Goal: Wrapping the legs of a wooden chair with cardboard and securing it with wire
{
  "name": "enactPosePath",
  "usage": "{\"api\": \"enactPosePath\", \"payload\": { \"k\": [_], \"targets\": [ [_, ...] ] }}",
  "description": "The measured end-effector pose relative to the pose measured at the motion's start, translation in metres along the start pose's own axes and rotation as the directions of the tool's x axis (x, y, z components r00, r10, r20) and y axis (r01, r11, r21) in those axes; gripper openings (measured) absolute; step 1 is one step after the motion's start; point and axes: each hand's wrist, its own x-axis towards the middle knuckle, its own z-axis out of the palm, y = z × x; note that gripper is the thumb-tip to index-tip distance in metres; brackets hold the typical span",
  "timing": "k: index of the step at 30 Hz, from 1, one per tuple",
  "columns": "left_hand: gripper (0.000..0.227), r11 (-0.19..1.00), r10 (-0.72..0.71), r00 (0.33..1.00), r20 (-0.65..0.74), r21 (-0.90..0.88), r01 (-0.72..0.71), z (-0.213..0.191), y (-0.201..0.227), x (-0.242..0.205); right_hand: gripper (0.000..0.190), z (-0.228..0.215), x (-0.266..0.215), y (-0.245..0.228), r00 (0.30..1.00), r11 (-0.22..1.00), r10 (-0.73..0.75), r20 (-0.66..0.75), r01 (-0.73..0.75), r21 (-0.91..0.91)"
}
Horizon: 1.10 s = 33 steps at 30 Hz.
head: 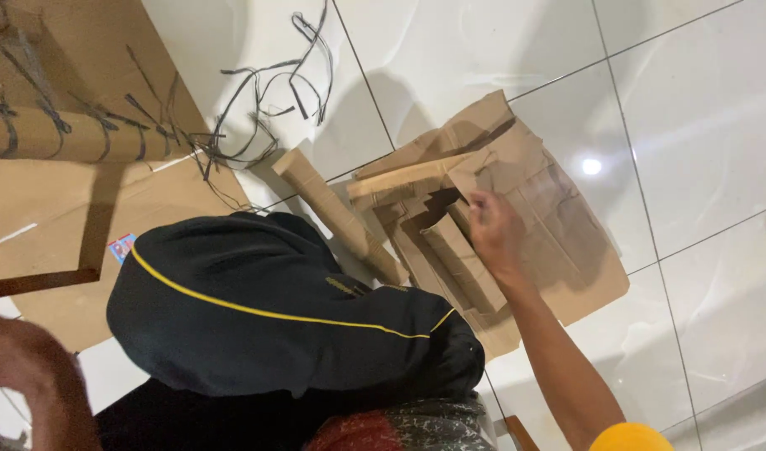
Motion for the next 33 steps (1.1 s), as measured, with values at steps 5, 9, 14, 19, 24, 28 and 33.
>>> {"api": "enactPosePath", "payload": {
  "k": [5, 9, 14, 19, 24, 28, 33],
  "targets": [
    [0.018, 0.968, 0.246, 0.965, 0.09, 0.024, -0.249, 0.029, 0.114, 0.003, 0.078, 0.088, 0.029, 0.0, 0.91, 0.939, -0.092, 0.403, 0.215, -0.27],
    [0.042, 0.929, 0.369, 0.913, 0.175, -0.041, -0.368, 0.036, 0.193, 0.009, 0.045, 0.184, 0.056, 0.034, 0.877, 0.811, -0.379, 0.294, 0.468, -0.351],
    [0.054, 0.964, 0.257, 0.961, 0.103, -0.105, -0.246, 0.025, 0.224, 0.01, 0.051, 0.127, 0.086, -0.036, 0.896, 0.841, -0.278, 0.347, 0.401, -0.363],
    [0.048, 0.968, 0.108, 0.984, 0.143, -0.241, -0.071, 0.025, 0.22, 0.013, 0.053, 0.035, 0.096, -0.151, 0.862, 0.851, -0.503, 0.062, 0.48, 0.214],
    [0.033, 0.939, 0.314, 0.862, 0.398, -0.264, -0.22, 0.017, 0.272, 0.035, 0.068, 0.028, 0.133, -0.26, 0.723, 0.647, -0.664, -0.191, 0.683, 0.338],
    [0.06, 0.907, 0.383, 0.821, 0.424, -0.339, -0.249, -0.002, 0.293, 0.059, 0.086, -0.014, 0.13, -0.401, 0.629, 0.509, -0.751, -0.202, 0.745, 0.431],
    [0.018, 0.902, 0.085, 0.946, 0.312, -0.428, 0.06, -0.039, 0.277, 0.076, 0.067, -0.036, 0.085, -0.523, 0.292, 0.357, -0.931, 0.218, 0.851, 0.385]
  ]
}}
